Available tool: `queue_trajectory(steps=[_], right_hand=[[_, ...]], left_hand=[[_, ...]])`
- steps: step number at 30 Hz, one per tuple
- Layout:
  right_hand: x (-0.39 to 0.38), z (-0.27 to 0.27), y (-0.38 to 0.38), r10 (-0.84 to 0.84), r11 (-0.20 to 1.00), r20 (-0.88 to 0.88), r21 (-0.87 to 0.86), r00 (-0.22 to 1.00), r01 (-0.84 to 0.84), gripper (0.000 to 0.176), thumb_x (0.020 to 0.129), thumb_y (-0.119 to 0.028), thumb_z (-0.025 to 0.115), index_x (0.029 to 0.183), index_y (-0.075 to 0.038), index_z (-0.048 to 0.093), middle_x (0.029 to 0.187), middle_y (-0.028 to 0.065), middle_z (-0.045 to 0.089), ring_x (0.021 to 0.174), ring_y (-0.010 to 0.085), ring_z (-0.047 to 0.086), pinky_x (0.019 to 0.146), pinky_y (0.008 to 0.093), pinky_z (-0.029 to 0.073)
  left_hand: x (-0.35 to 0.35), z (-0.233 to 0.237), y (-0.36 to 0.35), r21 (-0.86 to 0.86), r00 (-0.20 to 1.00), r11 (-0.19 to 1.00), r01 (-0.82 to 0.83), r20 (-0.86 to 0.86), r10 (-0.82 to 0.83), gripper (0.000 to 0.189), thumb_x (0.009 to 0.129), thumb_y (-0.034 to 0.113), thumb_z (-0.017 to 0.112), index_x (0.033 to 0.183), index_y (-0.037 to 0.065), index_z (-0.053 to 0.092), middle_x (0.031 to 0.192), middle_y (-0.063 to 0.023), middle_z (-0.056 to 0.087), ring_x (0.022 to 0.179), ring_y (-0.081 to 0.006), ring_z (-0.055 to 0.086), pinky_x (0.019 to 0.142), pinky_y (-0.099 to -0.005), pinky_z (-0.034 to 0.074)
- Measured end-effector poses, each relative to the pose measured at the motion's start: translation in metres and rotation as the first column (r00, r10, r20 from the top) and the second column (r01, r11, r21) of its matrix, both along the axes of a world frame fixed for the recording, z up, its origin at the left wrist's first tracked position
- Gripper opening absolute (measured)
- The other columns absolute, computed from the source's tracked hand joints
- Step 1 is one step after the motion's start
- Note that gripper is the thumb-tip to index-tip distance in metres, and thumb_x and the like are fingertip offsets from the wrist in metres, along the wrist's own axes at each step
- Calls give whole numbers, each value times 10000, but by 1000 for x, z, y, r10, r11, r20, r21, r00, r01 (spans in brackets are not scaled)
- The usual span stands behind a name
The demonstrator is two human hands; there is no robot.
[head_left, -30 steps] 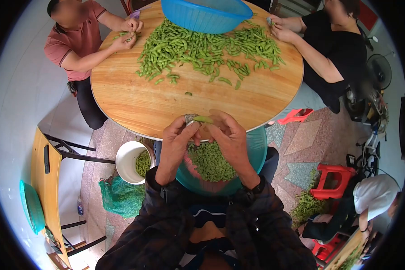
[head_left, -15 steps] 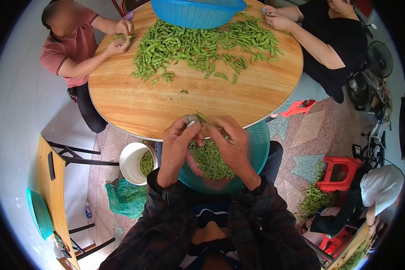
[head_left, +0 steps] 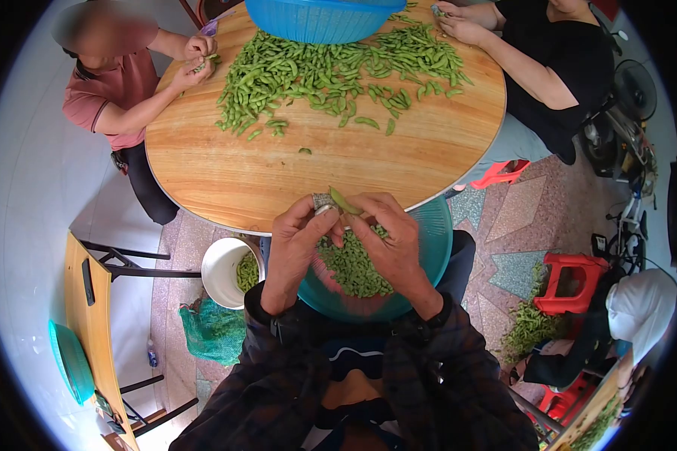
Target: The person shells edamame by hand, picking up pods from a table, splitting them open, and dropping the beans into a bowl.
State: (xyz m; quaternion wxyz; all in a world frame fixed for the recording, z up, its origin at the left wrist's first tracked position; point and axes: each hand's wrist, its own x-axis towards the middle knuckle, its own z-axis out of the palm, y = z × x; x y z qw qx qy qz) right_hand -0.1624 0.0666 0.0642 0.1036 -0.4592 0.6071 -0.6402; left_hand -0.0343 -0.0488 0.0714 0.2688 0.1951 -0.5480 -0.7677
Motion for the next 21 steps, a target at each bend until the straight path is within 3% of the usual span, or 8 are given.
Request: queue_trajectory(steps=[9,15,21], right_hand=[[0,-3,2,-5,1000,-100,18,995,6,328,873,57,691,1199,24,689,1100,161,680,931,278,714,758,345,576],[-2,-4,1,-22,1000,-178,9,984,24,323,872,58,691,1193,20,693,1091,159,687,926,280,716,774,345,580],[-3,0,0,-8,998,-135,54,991,15,318,880,41,693,1197,10,699,1080,147,697,928,271,721,770,342,579]], left_hand=[[2,-3,0,-28,1000,1000,5,12,-5,143,1012,71,600,1109,-18,656,861,-38,658,767,-106,622,701,-244,512],[0,-7,-2,-43,1000,999,26,6,-26,133,1015,77,594,1097,-11,652,836,-23,633,737,-92,583,675,-233,482],[-2,-4,-2,-96,1000,995,20,-1,-20,114,1022,82,586,1091,2,630,807,-8,600,706,-77,541,641,-223,449]])
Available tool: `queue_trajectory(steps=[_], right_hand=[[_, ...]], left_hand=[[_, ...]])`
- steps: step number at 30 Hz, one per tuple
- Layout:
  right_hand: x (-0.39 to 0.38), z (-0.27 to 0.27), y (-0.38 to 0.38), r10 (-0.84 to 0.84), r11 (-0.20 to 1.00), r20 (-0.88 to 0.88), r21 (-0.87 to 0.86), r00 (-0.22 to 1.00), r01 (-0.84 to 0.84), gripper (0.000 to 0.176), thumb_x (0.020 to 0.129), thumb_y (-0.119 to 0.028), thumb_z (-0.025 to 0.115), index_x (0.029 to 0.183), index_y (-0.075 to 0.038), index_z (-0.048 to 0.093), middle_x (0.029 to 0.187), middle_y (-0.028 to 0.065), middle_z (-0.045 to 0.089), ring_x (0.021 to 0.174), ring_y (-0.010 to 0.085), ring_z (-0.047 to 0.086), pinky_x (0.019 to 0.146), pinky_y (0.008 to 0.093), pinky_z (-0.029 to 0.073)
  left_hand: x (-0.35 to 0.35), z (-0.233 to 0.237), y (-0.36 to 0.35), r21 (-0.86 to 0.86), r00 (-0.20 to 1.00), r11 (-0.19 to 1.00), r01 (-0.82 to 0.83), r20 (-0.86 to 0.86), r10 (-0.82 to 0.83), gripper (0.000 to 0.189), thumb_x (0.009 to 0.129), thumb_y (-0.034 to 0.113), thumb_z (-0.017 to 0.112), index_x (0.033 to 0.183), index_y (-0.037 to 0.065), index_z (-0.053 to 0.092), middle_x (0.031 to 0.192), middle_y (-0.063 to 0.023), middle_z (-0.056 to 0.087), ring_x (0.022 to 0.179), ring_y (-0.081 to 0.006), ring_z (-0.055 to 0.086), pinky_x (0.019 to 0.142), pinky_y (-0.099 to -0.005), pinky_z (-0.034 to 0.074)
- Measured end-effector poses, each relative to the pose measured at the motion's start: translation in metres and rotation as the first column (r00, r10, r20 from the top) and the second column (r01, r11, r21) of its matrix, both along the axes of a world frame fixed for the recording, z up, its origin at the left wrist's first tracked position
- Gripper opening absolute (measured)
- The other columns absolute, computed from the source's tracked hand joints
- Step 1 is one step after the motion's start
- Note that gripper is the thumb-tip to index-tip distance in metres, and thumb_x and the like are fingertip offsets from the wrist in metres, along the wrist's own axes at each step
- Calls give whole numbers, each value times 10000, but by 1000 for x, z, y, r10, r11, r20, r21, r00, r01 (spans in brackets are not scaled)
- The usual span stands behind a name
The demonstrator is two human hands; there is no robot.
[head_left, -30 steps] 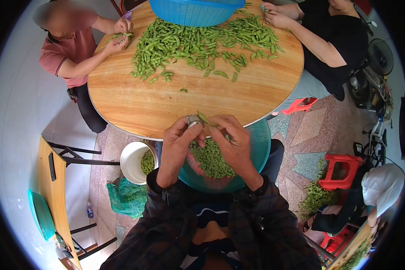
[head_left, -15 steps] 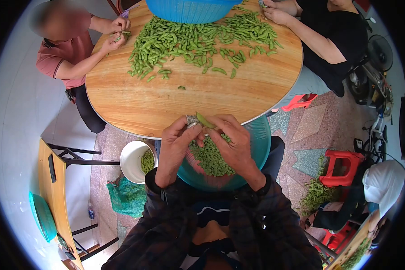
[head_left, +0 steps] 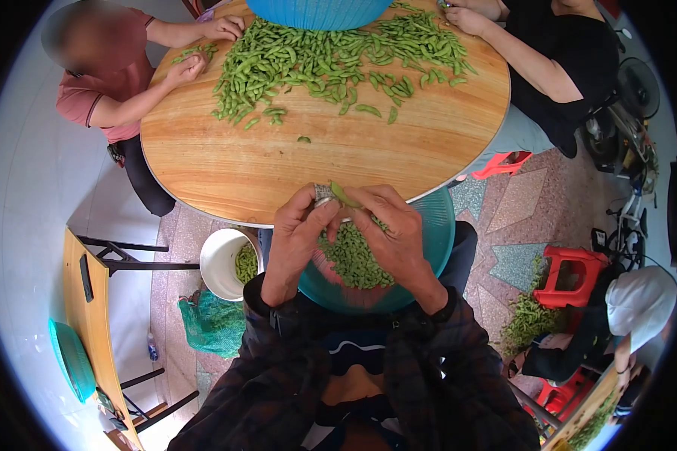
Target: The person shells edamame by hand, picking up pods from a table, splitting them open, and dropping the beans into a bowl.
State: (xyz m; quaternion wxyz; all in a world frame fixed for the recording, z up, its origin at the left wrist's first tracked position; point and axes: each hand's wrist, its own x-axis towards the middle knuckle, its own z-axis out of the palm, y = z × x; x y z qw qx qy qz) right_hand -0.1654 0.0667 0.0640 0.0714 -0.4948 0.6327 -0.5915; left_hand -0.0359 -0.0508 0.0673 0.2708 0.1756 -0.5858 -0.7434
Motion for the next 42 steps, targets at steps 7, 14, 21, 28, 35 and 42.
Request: queue_trajectory(steps=[7,14,21,28,35,42], right_hand=[[2,2,-2,-6,999,84,36,996,3,301,898,5,691,1198,11,700,1069,151,709,934,263,723,785,332,571],[3,0,-1,30,998,211,48,977,-41,293,915,-30,688,1202,22,694,1060,152,716,950,259,720,811,330,562],[2,-3,0,72,990,259,98,963,-100,305,944,-89,669,1227,24,677,1020,152,693,914,256,709,795,325,545],[-1,-8,0,128,981,212,117,969,-155,331,978,-120,622,1278,18,644,1023,153,672,891,250,704,780,331,549],[0,-17,-1,208,962,518,47,830,-270,314,1020,-95,588,1302,36,629,1026,106,680,851,151,686,763,273,560],[-3,-23,-2,267,936,699,-23,663,-352,335,1042,-147,590,1317,41,629,976,77,715,849,122,668,774,258,556]], left_hand=[[-2,-6,-5,-23,1000,1000,-16,-27,15,156,1011,90,588,1117,-13,639,768,-32,606,636,-104,534,595,-237,435],[-2,-7,-4,-43,999,999,-29,-17,28,149,1008,92,593,1106,-7,645,763,-20,596,633,-94,518,588,-231,420],[-1,-7,-1,-88,998,995,-48,40,51,78,1011,87,594,1033,18,624,743,8,560,637,-66,485,585,-217,390],[-1,-7,0,-107,996,992,-67,59,73,53,1015,68,589,977,33,593,735,25,534,634,-46,458,570,-210,373],[-1,-12,-2,-98,996,994,-55,57,61,40,1012,54,589,981,28,593,742,24,536,638,-42,454,568,-207,370],[-1,-12,-3,-73,997,996,-53,43,56,42,1011,56,590,1009,18,607,739,22,545,634,-41,453,566,-207,365]])
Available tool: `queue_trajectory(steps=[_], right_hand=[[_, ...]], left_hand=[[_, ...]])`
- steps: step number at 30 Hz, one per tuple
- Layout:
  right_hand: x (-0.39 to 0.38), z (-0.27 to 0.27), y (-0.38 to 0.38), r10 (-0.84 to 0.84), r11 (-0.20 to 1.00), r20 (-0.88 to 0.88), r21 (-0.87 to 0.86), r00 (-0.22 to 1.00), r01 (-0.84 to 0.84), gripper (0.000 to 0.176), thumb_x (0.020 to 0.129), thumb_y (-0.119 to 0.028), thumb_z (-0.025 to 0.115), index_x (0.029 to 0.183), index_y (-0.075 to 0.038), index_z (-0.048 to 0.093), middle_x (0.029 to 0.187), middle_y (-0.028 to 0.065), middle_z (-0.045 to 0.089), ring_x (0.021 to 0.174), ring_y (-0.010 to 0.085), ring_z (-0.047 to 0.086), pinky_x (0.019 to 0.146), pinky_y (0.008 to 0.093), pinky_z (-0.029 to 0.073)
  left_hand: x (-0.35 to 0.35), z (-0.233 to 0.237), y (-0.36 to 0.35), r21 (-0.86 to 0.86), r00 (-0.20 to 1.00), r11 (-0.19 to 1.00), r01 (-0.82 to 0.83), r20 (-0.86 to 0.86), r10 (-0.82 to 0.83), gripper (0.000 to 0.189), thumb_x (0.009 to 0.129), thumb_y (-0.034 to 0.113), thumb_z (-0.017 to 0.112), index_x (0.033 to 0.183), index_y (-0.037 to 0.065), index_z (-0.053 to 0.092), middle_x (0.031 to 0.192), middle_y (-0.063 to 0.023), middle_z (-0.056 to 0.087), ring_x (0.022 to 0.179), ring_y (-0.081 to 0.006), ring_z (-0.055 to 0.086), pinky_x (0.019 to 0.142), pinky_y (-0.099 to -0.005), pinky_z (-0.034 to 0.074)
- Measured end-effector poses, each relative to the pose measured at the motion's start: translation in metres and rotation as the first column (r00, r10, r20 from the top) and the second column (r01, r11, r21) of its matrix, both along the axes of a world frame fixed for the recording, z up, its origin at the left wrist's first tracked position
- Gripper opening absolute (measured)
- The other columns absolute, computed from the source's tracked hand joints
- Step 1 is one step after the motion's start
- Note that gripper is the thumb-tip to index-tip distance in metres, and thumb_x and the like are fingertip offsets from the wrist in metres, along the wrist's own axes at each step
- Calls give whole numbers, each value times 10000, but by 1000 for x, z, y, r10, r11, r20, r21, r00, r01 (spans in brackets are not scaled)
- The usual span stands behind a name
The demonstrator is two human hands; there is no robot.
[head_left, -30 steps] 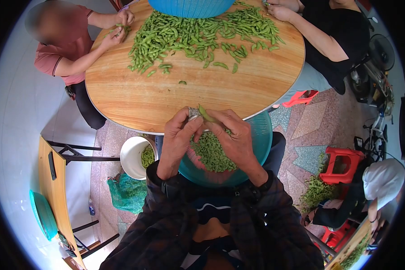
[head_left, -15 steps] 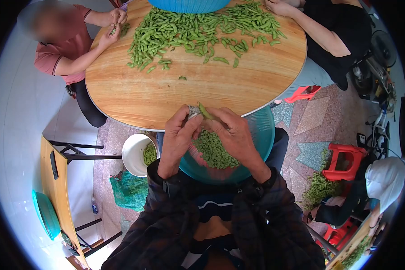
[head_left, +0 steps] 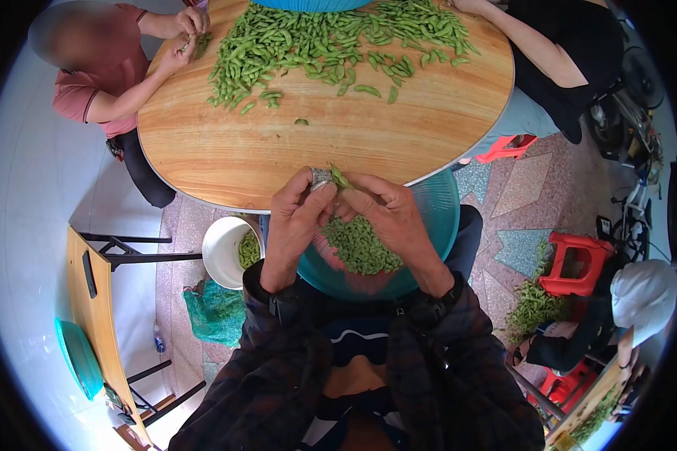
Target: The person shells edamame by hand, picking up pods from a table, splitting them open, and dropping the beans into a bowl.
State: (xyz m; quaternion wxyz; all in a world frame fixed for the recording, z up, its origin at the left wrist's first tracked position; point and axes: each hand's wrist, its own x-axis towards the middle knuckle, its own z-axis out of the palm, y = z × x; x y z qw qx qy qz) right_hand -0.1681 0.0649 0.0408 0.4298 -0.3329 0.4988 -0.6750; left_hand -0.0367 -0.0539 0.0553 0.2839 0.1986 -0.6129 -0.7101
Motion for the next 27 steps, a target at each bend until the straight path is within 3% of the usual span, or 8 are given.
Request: queue_trajectory(steps=[16,18,19,21,25,27], right_hand=[[2,2,2,74,997,182,-43,981,-67,340,1054,-161,575,1330,33,620,1000,97,720,855,157,688,738,273,575],[3,2,0,57,996,11,-75,998,-56,352,1060,-150,557,1361,31,588,1006,83,723,870,156,694,733,277,575],[4,4,0,58,996,13,-74,998,-57,352,1060,-150,557,1361,31,588,1006,83,723,870,156,694,733,277,575],[5,10,1,6,999,-202,-39,979,-14,364,1049,-129,565,1384,14,566,1024,87,729,877,150,699,729,286,572],[7,14,3,-38,998,-359,32,932,53,359,1032,-112,579,1372,4,560,1040,119,729,864,170,705,728,309,568],[8,16,4,-57,992,-439,79,897,101,359,1022,-94,578,1368,-2,543,1068,170,722,883,227,722,743,342,565]], left_hand=[[5,2,-2,62,1000,998,14,-9,-14,64,1007,81,608,1015,23,633,747,18,575,633,-39,478,557,-199,371],[5,0,-1,44,1000,999,3,-1,-3,63,1007,80,608,1010,22,632,740,19,575,625,-37,477,552,-199,370],[5,-1,-1,26,1000,1000,-5,6,5,63,1007,80,607,1005,22,631,734,19,575,617,-36,476,547,-199,369],[4,-1,-2,27,1000,1000,-12,13,12,64,1006,82,610,1002,21,630,726,20,575,607,-35,476,540,-199,367],[4,7,-1,57,997,998,-24,68,21,72,1000,89,623,1002,19,634,710,21,577,584,-35,483,520,-199,367],[4,9,-1,53,996,998,-22,91,17,77,998,94,626,1003,18,635,709,20,579,584,-35,488,518,-199,370]])
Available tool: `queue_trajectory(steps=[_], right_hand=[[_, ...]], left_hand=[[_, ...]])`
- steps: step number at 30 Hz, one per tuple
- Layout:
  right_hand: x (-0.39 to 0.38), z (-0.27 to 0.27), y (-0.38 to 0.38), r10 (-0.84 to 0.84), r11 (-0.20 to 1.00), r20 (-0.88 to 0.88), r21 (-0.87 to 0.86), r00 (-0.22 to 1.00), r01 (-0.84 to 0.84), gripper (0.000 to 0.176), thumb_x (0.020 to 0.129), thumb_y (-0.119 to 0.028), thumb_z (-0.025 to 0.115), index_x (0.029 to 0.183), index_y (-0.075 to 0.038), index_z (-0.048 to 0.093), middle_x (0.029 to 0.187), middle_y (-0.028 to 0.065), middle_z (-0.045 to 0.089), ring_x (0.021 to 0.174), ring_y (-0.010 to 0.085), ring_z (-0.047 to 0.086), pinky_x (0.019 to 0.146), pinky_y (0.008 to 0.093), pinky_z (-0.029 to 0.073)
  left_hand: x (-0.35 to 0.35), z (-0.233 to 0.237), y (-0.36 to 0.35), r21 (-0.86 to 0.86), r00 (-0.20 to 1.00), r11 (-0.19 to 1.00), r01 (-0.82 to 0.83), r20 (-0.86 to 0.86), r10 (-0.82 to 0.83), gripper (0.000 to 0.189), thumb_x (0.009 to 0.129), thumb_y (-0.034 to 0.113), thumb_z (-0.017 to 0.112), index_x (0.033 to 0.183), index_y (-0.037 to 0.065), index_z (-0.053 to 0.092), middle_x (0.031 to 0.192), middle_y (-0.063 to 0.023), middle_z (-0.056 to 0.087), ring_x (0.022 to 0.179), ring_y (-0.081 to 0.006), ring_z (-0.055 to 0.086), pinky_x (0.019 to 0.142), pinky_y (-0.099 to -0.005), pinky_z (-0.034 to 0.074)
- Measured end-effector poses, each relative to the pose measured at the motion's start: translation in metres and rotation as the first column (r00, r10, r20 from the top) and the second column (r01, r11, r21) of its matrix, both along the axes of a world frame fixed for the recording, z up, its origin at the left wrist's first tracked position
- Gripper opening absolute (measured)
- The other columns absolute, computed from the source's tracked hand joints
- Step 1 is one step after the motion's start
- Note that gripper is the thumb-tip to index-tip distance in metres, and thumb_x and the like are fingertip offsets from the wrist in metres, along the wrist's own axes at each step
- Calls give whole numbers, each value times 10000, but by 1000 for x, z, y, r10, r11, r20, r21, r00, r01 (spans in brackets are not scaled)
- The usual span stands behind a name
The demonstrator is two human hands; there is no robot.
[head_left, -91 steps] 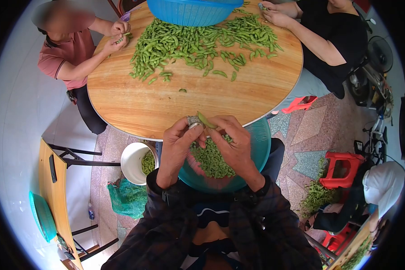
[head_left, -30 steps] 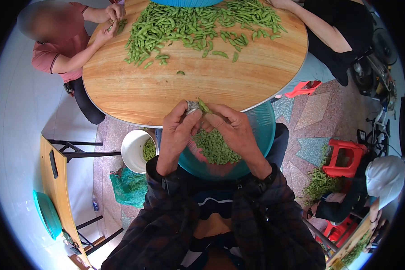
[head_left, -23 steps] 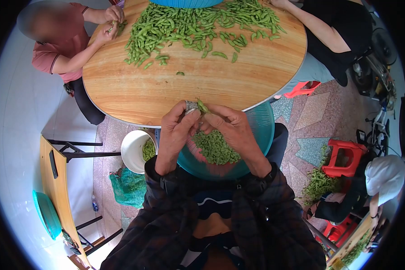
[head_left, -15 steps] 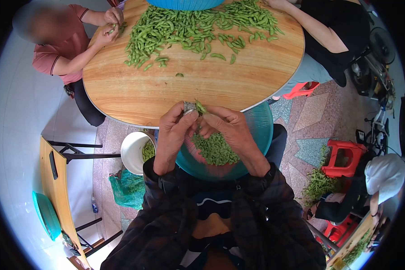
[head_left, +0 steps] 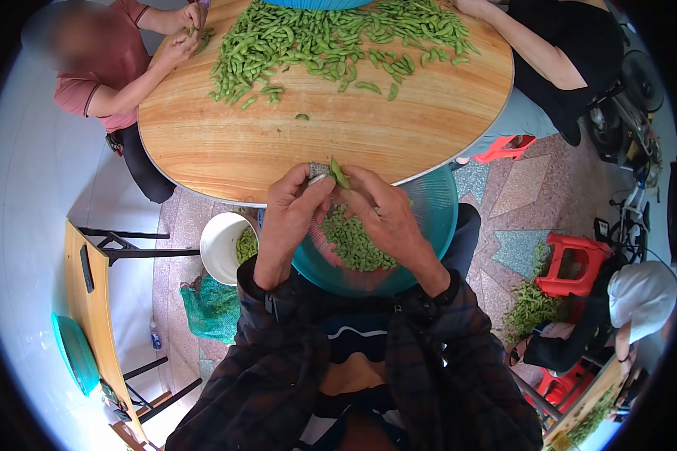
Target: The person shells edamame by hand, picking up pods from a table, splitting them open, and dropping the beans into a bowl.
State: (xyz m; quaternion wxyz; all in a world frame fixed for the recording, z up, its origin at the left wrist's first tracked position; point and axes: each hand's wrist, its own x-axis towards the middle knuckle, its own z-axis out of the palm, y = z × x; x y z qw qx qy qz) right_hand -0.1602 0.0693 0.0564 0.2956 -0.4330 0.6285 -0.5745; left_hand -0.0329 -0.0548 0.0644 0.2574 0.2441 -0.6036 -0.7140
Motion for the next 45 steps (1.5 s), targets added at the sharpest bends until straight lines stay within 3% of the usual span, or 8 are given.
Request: queue_trajectory(steps=[10,12,13,22,24,34,41,45], right_hand=[[-6,7,-1,34,999,-52,-19,998,-35,317,1021,-101,568,1313,21,546,1141,224,698,1015,364,709,820,408,549],[-10,3,-1,-41,988,-332,-155,943,-11,293,1015,-107,577,1271,36,574,1104,213,694,973,360,704,805,397,547],[-13,3,0,-35,989,-334,-150,942,-16,293,1015,-107,577,1271,36,574,1104,213,694,973,360,704,805,397,547],[-24,16,6,26,1000,-113,11,993,-25,259,961,-153,656,1139,32,690,936,177,690,811,265,692,725,346,532],[-25,15,7,67,998,-115,7,991,-67,210,963,-114,667,1101,40,703,863,80,690,717,124,663,647,271,518],[-28,21,9,114,992,-209,81,971,-99,194,953,-149,636,967,42,670,745,88,653,662,107,639,595,297,507],[-22,15,12,66,996,-185,63,980,-55,187,962,-133,602,956,42,667,752,96,673,656,111,648,601,286,511],[-20,15,12,59,997,-26,61,998,-57,163,913,-121,578,917,33,631,709,129,627,625,145,615,601,324,492]], left_hand=[[-1,4,-4,-80,997,996,32,75,-26,99,981,112,646,946,23,618,698,27,572,593,-41,495,517,-216,382],[-1,1,-2,-192,994,981,3,105,17,111,968,105,655,928,16,602,689,8,566,596,-56,490,523,-238,386],[-1,-1,-1,-304,989,952,-19,133,63,127,954,99,664,910,8,586,680,-10,561,600,-72,485,529,-260,391],[0,16,10,-565,981,824,35,177,80,132,905,52,678,923,-23,570,771,-123,540,641,-206,512,577,-342,420],[2,17,10,-590,981,805,61,186,62,135,901,49,680,931,-27,573,795,-132,548,648,-227,524,585,-353,428],[1,22,15,-666,983,737,118,182,6,130,884,27,673,961,-36,589,829,-172,557,707,-354,561,629,-413,442],[5,21,10,-600,972,783,165,234,-26,127,893,36,673,963,-33,594,837,-158,573,703,-309,570,624,-391,445],[7,12,5,-356,968,915,189,223,-113,106,922,59,677,957,-13,606,789,-73,588,685,-145,562,591,-315,431]])
